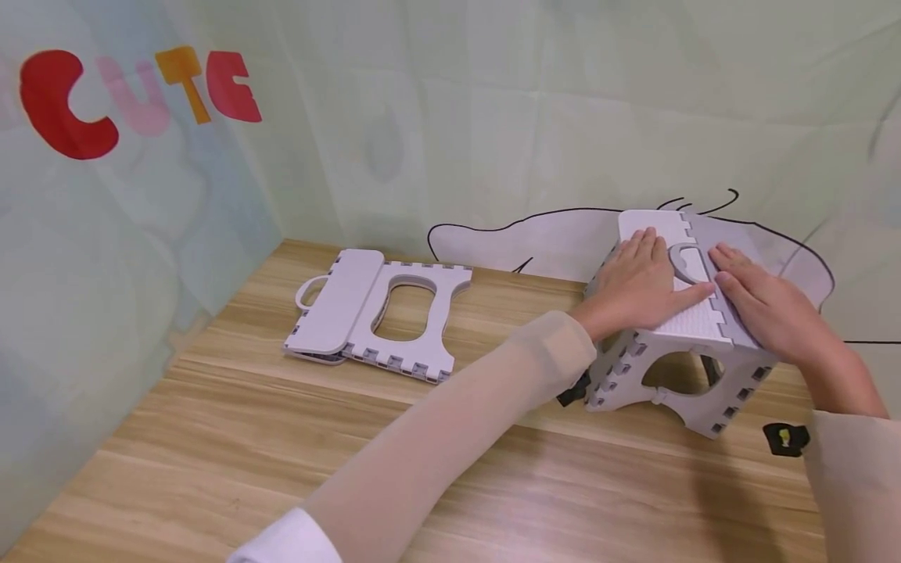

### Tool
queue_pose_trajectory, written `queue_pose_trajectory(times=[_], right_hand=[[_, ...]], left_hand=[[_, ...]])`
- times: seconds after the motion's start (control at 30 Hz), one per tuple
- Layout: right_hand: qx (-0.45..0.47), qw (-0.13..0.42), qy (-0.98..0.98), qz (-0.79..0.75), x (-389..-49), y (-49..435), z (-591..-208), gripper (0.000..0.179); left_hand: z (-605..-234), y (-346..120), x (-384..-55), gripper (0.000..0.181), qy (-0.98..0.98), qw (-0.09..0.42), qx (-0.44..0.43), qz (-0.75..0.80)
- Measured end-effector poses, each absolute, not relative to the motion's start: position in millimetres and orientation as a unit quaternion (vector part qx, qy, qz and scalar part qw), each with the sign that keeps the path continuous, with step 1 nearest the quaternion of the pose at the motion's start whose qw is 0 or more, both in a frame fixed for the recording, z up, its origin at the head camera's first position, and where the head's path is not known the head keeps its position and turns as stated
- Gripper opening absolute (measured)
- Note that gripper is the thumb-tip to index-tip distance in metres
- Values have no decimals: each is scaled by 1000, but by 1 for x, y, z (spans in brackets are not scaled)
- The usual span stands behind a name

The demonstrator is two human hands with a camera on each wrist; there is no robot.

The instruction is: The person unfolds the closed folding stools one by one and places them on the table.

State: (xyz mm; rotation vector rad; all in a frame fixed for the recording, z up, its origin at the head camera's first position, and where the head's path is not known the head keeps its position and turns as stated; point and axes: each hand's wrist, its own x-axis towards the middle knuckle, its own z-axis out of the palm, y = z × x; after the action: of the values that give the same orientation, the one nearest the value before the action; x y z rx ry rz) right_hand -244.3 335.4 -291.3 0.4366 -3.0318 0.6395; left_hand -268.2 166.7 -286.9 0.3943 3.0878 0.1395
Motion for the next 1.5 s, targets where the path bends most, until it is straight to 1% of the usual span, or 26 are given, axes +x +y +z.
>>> queue_pose_trajectory(times=[0.47,0.8,1.0,1.13,1.3,1.5], right_hand=[[144,7,-977,155,-241,338,-287,57],[166,-5,-977,132,-243,336,-285,56],[161,-9,-977,140,-243,334,-285,56],[165,-1,-974,158,-245,333,-286,55],[156,31,-971,180,-248,333,-285,55],[142,56,-970,189,-243,334,-286,56]], left_hand=[[-285,171,-265,91,991,19,128,28],[-288,168,-265,93,991,20,127,27],[-290,167,-266,94,990,22,132,35],[-290,164,-269,94,989,20,138,40],[-285,159,-273,92,986,1,155,69],[-283,156,-272,89,981,5,178,76]])
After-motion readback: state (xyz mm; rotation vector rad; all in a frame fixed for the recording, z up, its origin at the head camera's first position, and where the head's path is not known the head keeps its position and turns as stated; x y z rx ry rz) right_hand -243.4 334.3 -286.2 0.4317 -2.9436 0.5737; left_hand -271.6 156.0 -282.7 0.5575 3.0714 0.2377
